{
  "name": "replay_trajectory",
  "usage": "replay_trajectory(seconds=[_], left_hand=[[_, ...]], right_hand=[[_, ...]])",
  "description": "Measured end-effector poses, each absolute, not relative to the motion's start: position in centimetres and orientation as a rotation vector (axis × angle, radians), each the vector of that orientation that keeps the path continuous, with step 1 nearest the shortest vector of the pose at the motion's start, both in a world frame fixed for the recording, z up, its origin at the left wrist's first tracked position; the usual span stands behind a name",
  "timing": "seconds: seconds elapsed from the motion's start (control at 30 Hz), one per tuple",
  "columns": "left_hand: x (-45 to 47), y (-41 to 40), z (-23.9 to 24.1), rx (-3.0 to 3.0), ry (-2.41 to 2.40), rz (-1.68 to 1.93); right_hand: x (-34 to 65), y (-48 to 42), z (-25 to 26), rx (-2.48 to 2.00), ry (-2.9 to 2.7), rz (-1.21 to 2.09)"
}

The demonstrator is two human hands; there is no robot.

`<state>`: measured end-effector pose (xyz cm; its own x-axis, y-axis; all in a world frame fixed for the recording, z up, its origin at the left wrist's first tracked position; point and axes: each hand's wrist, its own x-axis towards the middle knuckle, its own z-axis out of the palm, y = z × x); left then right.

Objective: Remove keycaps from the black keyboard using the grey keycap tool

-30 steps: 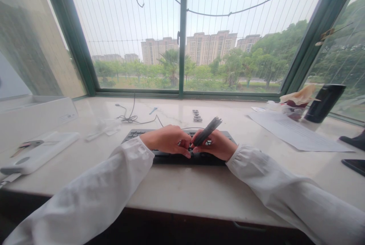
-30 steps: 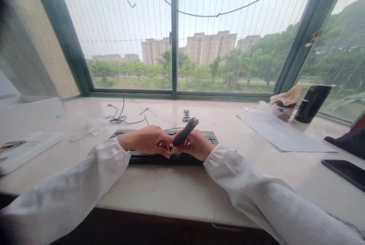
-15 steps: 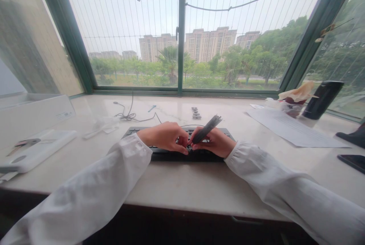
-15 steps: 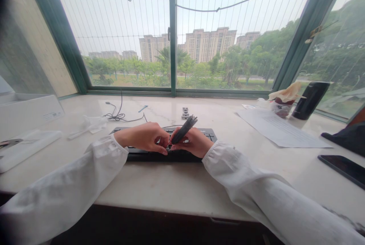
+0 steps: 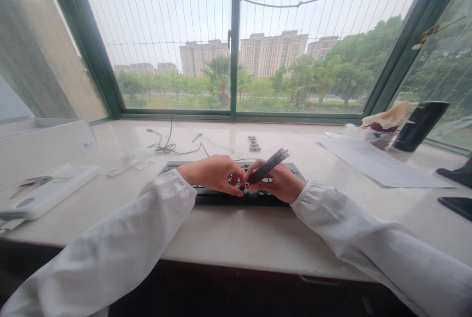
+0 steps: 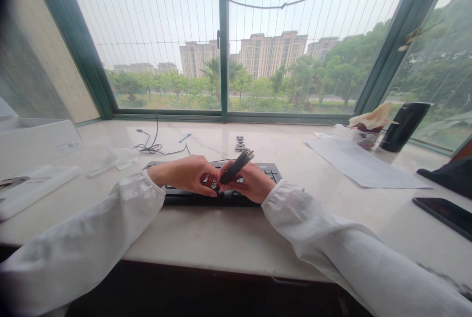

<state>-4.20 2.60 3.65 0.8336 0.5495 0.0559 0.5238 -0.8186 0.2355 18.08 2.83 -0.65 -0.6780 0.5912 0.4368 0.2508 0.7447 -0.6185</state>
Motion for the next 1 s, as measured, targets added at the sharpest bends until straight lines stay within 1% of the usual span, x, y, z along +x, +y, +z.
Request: replay_trajectory(seconds=[0.07,0.37,1.0], left_hand=[[-4.15,2.57,3.69,2.793,0.845,0.161],[-4.06,2.51,3.70,2.772,0.819,0.168],[-4.05,2.53,3.68,2.769,0.811,0.173]], right_hand=[[18.07,2.85,-0.57,-0.612,-2.341,0.650],[18.12,2.89,-0.47,-0.654,-2.355,0.638],[18.05,2.78,-0.32,-0.661,-2.323,0.727]])
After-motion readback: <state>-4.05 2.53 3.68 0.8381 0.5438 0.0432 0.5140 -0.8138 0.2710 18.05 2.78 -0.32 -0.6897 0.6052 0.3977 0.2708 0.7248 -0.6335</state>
